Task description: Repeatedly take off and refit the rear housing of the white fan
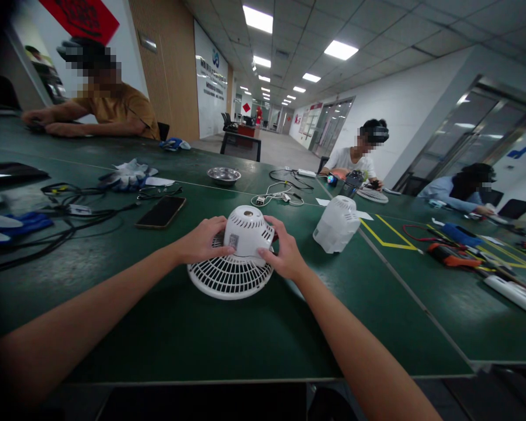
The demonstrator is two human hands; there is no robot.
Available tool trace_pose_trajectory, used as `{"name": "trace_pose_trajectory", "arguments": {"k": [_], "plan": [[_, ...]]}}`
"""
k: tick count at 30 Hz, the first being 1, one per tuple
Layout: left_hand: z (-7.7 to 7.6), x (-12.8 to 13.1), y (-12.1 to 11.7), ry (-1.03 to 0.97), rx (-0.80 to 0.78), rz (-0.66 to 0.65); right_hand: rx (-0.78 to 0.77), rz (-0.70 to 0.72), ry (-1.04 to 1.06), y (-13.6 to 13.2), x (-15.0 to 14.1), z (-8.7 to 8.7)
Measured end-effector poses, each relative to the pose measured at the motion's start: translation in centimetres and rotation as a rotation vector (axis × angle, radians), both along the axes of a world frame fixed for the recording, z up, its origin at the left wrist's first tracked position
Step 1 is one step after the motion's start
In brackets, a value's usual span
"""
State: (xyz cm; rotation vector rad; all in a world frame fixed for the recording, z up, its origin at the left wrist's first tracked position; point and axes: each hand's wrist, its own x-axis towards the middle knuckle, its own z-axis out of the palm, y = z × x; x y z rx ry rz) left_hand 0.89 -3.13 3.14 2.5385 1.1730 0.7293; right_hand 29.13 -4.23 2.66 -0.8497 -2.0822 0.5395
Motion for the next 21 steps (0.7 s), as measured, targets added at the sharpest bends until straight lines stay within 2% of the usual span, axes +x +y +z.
{"name": "trace_pose_trajectory", "arguments": {"k": [8, 16, 21], "plan": [[0.10, 0.18, -0.19, -0.018, -0.012, 0.020, -0.038, 0.009, 0.006, 0.42, 0.15, -0.33], [0.20, 0.30, -0.22, -0.013, -0.019, 0.036, -0.085, 0.022, 0.020, 0.06, -0.15, 0.05], [0.11, 0.50, -0.18, 0.003, -0.030, 0.089, -0.084, -0.025, -0.008, -0.08, -0.54, 0.07]]}}
